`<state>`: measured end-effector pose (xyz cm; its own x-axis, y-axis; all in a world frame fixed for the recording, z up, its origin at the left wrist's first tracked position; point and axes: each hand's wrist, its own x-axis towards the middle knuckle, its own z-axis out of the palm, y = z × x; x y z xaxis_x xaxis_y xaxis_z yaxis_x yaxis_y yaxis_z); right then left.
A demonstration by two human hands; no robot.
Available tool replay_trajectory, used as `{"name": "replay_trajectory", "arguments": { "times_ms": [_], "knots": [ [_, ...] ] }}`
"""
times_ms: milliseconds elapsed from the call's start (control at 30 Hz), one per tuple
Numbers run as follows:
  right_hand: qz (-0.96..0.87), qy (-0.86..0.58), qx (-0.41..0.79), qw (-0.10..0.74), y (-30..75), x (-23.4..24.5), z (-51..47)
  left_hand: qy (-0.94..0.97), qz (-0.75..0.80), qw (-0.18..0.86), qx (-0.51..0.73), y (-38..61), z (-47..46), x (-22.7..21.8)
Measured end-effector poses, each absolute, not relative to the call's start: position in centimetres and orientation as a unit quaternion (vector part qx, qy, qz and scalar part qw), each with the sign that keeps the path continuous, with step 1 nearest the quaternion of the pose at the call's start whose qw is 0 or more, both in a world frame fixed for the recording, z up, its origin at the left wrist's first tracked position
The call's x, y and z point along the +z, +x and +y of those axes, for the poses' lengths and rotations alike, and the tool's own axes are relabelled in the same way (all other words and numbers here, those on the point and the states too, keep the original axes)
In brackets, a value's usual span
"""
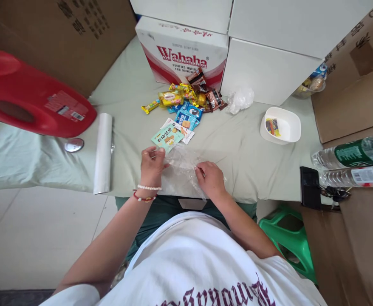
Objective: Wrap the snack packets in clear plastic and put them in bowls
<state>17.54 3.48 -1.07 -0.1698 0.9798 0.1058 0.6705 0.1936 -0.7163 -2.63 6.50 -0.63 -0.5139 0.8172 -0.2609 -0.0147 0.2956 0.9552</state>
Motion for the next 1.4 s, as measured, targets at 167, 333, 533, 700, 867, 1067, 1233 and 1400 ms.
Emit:
{"name": "replay_trajectory", "arguments": {
  "times_ms": [167, 333, 533, 700, 867, 1067, 1233, 1400],
  "knots": [
    [-0.595, -0.588, 0.415, 0.358, 16.5, -0.5, 3.8, 0.440, 0.717, 0.199, 0.503, -2.0, 1.7, 0.3],
    [-0.408, -0.545, 0.607, 0.410, 15.5, -0.3, 4.6, 0.721, 0.548, 0.206, 0.372, 0.1, 1.1, 0.7],
    [-0.357, -0.601, 0.549, 0.457, 19.2, 0.0, 6.8, 0.697, 0.625, 0.226, 0.270, -1.5, 4.9, -2.7],
    [-0.410, -0.661, 0.466, 0.421, 25.0, -1.1, 7.5, 0.736, 0.586, 0.232, 0.249, -3.1, 4.8, -3.5],
    [-0.575, -0.725, 0.292, 0.240, 30.4, -1.2, 7.9, 0.767, 0.543, 0.266, 0.214, -4.3, 4.7, -3.4],
    [-0.701, -0.655, 0.110, 0.260, 29.4, 2.6, 8.1, 0.795, 0.545, 0.196, 0.183, -3.3, 4.5, -4.0],
    [-0.892, -0.372, 0.242, 0.089, 23.4, 4.5, 7.7, 0.814, 0.544, 0.164, 0.119, -2.7, 5.1, -3.5],
    [-0.891, -0.266, 0.366, -0.043, 23.2, 3.2, 5.7, 0.803, 0.566, 0.158, 0.097, -4.7, 5.5, -3.4]
  ]
}}
